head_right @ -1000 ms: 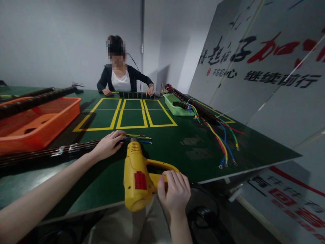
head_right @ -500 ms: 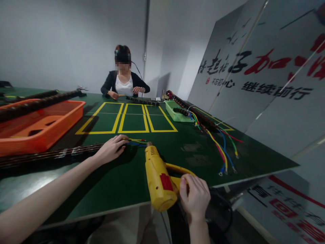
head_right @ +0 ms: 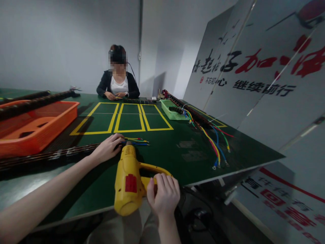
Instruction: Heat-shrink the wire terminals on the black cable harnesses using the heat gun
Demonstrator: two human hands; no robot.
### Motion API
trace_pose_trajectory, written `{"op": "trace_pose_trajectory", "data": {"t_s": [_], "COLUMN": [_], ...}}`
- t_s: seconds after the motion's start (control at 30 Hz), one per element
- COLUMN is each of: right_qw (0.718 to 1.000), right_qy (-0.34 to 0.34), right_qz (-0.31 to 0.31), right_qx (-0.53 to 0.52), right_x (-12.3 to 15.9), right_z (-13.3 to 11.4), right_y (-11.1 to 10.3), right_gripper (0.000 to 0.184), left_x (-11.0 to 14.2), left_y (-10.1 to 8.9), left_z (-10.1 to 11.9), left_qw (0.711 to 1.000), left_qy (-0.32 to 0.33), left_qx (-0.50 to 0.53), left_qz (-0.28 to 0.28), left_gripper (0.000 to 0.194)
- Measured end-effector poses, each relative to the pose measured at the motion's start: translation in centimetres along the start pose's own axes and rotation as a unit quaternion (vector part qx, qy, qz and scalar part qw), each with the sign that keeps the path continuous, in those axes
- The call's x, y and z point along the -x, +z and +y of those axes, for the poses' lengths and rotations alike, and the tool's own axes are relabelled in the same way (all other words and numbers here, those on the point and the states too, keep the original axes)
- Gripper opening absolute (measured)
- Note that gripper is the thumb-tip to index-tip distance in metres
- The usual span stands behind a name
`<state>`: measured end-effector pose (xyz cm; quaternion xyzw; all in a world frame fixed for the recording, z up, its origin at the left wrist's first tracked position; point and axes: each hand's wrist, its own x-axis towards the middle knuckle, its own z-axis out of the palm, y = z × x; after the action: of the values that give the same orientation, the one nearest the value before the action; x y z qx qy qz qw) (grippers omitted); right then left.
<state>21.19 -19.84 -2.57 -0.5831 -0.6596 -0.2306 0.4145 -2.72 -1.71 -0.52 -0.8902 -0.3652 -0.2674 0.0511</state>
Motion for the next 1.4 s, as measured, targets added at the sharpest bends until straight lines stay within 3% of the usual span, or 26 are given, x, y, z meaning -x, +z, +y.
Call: {"op": "trace_pose_trajectory", "data": {"t_s": [0.13, 0.33, 0.77, 0.93, 1.4], "right_qw": [1.0, 0.999, 1.0, 0.999, 0.999], "right_qy": [0.012, 0.01, -0.018, -0.024, -0.006], "right_qz": [0.006, -0.002, -0.009, -0.002, 0.001], "right_qx": [-0.02, -0.036, 0.015, 0.043, 0.045], "right_x": [0.1, -0.1, -1.3, -1.5, -0.5], "right_z": [-1.2, -0.7, 5.1, 6.3, 3.2], "right_y": [0.7, 0.4, -1.9, -2.6, -2.0], "right_gripper": [0.03, 0.028, 0.028, 0.03, 0.029], "left_x": [0.0, 0.2, 0.5, 0.5, 0.2], "left_y": [-0.3, -0.3, -0.3, -0.1, 0.3], "left_z": [0.0, -0.2, -0.2, -0.2, 0.0], "left_qw": [1.0, 1.0, 1.0, 1.0, 1.0], "left_qy": [0.003, 0.003, 0.006, 0.01, -0.001], "left_qx": [0.007, -0.009, -0.023, -0.025, -0.011], "left_qz": [-0.009, -0.016, -0.019, -0.01, 0.011], "left_gripper": [0.028, 0.029, 0.031, 0.031, 0.028]}}
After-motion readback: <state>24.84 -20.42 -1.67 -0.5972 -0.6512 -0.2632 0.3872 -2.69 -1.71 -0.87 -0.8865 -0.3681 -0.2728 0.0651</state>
